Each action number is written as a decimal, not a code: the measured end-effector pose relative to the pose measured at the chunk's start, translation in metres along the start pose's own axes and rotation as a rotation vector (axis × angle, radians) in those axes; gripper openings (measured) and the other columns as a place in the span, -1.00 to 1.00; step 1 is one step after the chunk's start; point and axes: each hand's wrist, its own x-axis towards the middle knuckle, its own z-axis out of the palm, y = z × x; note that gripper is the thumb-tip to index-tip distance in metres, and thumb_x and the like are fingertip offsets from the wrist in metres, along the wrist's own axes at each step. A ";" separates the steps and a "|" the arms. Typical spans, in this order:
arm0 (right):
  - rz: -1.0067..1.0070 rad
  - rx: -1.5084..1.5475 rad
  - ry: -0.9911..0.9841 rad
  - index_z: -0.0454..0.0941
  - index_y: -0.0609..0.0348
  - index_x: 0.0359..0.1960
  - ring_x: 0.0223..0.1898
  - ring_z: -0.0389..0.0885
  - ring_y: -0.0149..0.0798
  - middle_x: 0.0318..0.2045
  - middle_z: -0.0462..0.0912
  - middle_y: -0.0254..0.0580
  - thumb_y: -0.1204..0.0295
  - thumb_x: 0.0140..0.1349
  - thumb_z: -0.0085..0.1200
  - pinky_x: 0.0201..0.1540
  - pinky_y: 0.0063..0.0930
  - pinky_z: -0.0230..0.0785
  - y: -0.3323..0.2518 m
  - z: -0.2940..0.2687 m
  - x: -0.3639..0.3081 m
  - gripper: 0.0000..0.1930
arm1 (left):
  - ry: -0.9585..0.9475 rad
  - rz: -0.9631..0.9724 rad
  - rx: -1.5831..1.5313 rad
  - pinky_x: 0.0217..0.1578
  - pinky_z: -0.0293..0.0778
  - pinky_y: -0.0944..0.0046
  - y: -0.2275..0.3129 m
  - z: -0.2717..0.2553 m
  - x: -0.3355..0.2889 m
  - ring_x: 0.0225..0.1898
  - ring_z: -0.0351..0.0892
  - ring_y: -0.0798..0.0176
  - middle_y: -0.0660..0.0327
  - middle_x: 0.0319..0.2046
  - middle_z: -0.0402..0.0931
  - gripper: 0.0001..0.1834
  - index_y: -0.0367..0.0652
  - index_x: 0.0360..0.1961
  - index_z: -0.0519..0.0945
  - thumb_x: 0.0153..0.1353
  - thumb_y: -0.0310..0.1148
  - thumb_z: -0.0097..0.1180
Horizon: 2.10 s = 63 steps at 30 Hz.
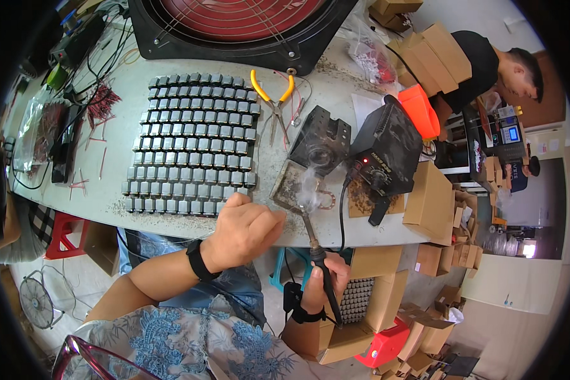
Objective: The person removes a small metal component from a plastic bag and uses a soldering iron to melt solder onto it while holding a wire. They then pick up a pair of glasses, set them down, and continue soldering the metal components.
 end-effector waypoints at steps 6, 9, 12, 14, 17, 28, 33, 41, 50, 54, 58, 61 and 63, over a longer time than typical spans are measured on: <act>-0.049 -0.011 -0.023 0.30 0.19 -0.28 -0.44 0.36 -0.31 -0.47 0.41 -0.17 0.31 0.10 0.09 -0.31 -0.40 0.25 0.002 -0.003 -0.001 -0.71 | 0.021 -0.040 -0.016 -0.49 0.15 0.34 0.002 -0.002 0.003 -0.65 0.33 0.34 0.36 -0.67 0.32 -0.75 -0.13 -0.40 0.50 -0.19 -0.53 0.19; -0.064 -0.018 -0.042 0.32 0.18 -0.27 -0.40 0.37 -0.29 -0.43 0.42 -0.15 0.33 0.09 0.10 -0.29 -0.39 0.25 0.004 -0.004 -0.003 -0.72 | 0.014 -0.052 -0.005 -0.49 0.15 0.33 0.001 -0.003 0.002 -0.65 0.32 0.34 0.36 -0.67 0.32 -0.75 -0.12 -0.40 0.49 -0.19 -0.53 0.20; -0.070 -0.020 -0.061 0.33 0.17 -0.26 -0.37 0.37 -0.27 -0.39 0.43 -0.13 0.36 0.07 0.10 -0.27 -0.39 0.25 0.003 -0.006 -0.002 -0.74 | 0.007 -0.044 -0.023 -0.50 0.14 0.32 0.000 -0.003 0.001 -0.65 0.32 0.33 0.36 -0.67 0.32 -0.76 -0.11 -0.40 0.50 -0.18 -0.52 0.20; -0.074 -0.016 -0.073 0.34 0.17 -0.26 -0.37 0.37 -0.27 -0.38 0.43 -0.12 0.38 0.06 0.10 -0.26 -0.38 0.25 0.003 -0.007 -0.002 -0.74 | 0.002 -0.033 -0.041 -0.50 0.13 0.32 -0.001 -0.003 0.001 -0.65 0.32 0.33 0.36 -0.67 0.33 -0.76 -0.11 -0.39 0.50 -0.18 -0.52 0.20; -0.091 -0.035 -0.072 0.34 0.17 -0.25 -0.37 0.37 -0.27 -0.37 0.43 -0.12 0.40 0.06 0.09 -0.26 -0.38 0.25 0.004 -0.007 -0.002 -0.74 | -0.052 -0.051 0.013 -0.50 0.14 0.31 0.001 -0.006 0.001 -0.64 0.33 0.33 0.36 -0.66 0.33 -0.77 -0.10 -0.40 0.49 -0.17 -0.51 0.20; 0.106 -0.017 0.139 0.31 0.23 -0.26 -0.39 0.37 -0.30 -0.42 0.39 -0.15 0.35 0.08 0.06 -0.31 -0.44 0.26 0.006 -0.005 -0.004 -0.72 | 0.016 -0.046 0.024 -0.44 0.16 0.32 0.000 -0.003 0.001 -0.59 0.35 0.33 0.35 -0.62 0.35 -0.75 -0.13 -0.38 0.50 -0.18 -0.52 0.20; 0.025 -0.138 0.058 0.29 0.23 -0.24 -0.42 0.37 -0.31 -0.42 0.39 -0.13 0.38 0.11 0.02 -0.33 -0.43 0.27 0.003 -0.007 -0.009 -0.74 | 0.051 -0.067 -0.014 -0.44 0.16 0.32 0.004 -0.006 0.003 -0.59 0.34 0.30 0.32 -0.62 0.34 -0.75 -0.16 -0.37 0.50 -0.17 -0.55 0.19; -0.067 -0.270 -0.019 0.30 0.24 -0.23 -0.39 0.39 -0.30 -0.35 0.41 -0.16 0.45 0.12 -0.02 -0.28 -0.43 0.31 0.013 -0.011 -0.022 -0.79 | 0.087 -0.054 -0.046 -0.44 0.16 0.32 0.002 -0.004 0.003 -0.60 0.33 0.29 0.32 -0.63 0.33 -0.77 -0.18 -0.38 0.49 -0.15 -0.58 0.18; -0.178 -0.178 0.001 0.30 0.26 -0.15 -0.38 0.37 -0.34 -0.45 0.42 -0.16 0.43 0.16 -0.08 -0.27 -0.50 0.28 0.004 0.000 -0.016 -0.75 | 0.036 -0.048 -0.003 -0.39 0.19 0.29 0.003 -0.007 0.002 -0.55 0.34 0.30 0.34 -0.59 0.35 -0.75 -0.12 -0.41 0.49 -0.20 -0.54 0.21; 0.229 0.028 0.240 0.32 0.20 -0.16 -0.41 0.34 -0.37 -0.48 0.39 -0.24 0.29 0.25 -0.16 -0.31 -0.50 0.24 -0.003 0.001 -0.010 -0.75 | 0.057 -0.028 0.034 -0.32 0.20 0.25 0.009 -0.007 0.008 -0.48 0.35 0.30 0.37 -0.56 0.38 -0.73 -0.09 -0.42 0.49 -0.24 -0.52 0.21; 0.343 0.638 0.207 0.33 0.18 -0.07 -0.50 0.24 -0.41 -0.60 0.28 -0.36 0.25 0.34 -0.31 -0.43 -0.57 0.15 -0.007 -0.006 0.000 -0.70 | 0.057 -0.036 0.024 -0.31 0.21 0.24 0.007 -0.003 0.009 -0.47 0.35 0.29 0.38 -0.55 0.40 -0.73 -0.08 -0.42 0.49 -0.25 -0.51 0.22; 0.467 0.813 0.291 0.30 0.19 0.00 -0.53 0.22 -0.43 -0.63 0.24 -0.38 0.25 0.35 -0.32 -0.46 -0.57 0.12 -0.026 0.010 0.011 -0.67 | 0.046 -0.025 0.016 -0.31 0.21 0.24 0.006 -0.003 0.008 -0.47 0.36 0.29 0.38 -0.55 0.41 -0.72 -0.08 -0.42 0.49 -0.25 -0.51 0.23; 0.548 0.764 0.441 0.28 0.19 0.04 -0.56 0.20 -0.45 -0.65 0.21 -0.40 0.27 0.35 -0.33 -0.47 -0.57 0.11 -0.030 0.012 0.012 -0.65 | 0.045 -0.029 0.021 -0.27 0.21 0.24 0.006 -0.002 0.007 -0.45 0.35 0.29 0.36 -0.54 0.39 -0.76 -0.09 -0.43 0.49 -0.21 -0.48 0.19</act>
